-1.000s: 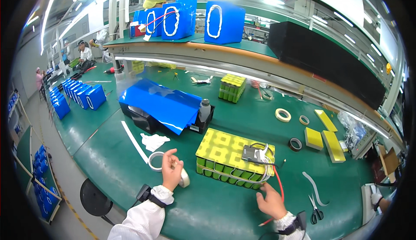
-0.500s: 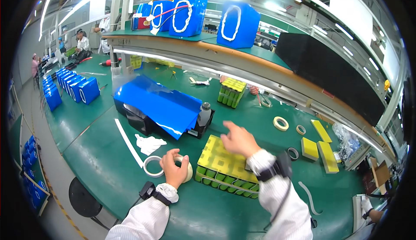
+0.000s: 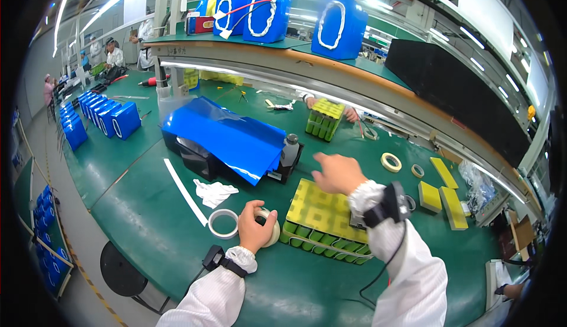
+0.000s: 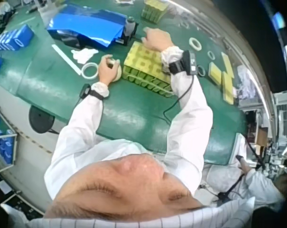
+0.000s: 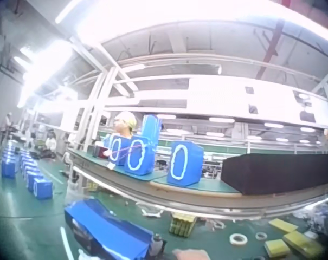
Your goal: The recorder is assembling battery packs by applying adhesive tape and managing wiring at a factory assembly station.
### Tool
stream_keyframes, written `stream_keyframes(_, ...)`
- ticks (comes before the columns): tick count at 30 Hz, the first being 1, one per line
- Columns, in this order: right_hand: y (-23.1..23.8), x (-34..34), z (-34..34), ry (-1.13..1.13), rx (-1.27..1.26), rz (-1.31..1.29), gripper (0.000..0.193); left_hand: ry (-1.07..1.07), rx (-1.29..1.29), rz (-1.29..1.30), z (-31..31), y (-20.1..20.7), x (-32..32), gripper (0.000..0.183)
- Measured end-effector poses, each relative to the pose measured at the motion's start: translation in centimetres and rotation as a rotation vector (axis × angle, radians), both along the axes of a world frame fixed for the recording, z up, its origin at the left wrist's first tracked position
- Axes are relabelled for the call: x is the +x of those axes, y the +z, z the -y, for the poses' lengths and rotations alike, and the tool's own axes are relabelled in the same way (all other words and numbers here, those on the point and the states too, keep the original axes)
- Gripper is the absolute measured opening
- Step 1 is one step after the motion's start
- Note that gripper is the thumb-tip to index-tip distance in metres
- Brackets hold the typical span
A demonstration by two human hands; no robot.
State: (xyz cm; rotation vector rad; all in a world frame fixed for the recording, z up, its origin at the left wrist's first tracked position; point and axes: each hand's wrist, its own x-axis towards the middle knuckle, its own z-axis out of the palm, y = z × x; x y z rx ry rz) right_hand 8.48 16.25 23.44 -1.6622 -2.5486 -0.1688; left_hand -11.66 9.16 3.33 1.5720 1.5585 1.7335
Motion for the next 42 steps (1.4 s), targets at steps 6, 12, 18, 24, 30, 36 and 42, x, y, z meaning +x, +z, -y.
stream_keyframes(6,-6.3,19.1,-0.7,-0.487,-0.076,-0.529,0.048,-0.543,0.204,0.594,-0.5,1.1,1.6,0.025)
stream_keyframes(12,-11.7,20.9,2.7,-0.364,-0.484,-1.309,0.053,-0.506,0.150,0.544,-0.3,0.4,0.6,0.020)
stream_keyframes(18,-14.2,23.3,2.8,-0.349,-0.171,-1.190,0.042,-0.363,0.178,0.327,-0.4,-0.3,0.3,0.016)
stream_keyframes(24,-9.7,18.7,8.3,-0.207,0.427,-1.146,0.015,-0.203,0.144,0.198,0.2,-0.6,0.5,0.005)
stream_keyframes(30,-4.0,11.4,14.0,-0.078,0.370,-0.956,0.009,-0.150,0.156,0.210,0.4,0.0,0.9,0.005)
stream_keyframes(36,-1.7,8.4,12.9,0.005,0.303,-0.480,0.009,-0.041,0.238,-0.131,0.4,0.6,1.6,0.010)
stream_keyframes(42,-0.6,8.6,6.0,0.003,0.219,-0.325,0.012,-0.054,0.246,-0.131,0.6,0.9,1.5,0.012)
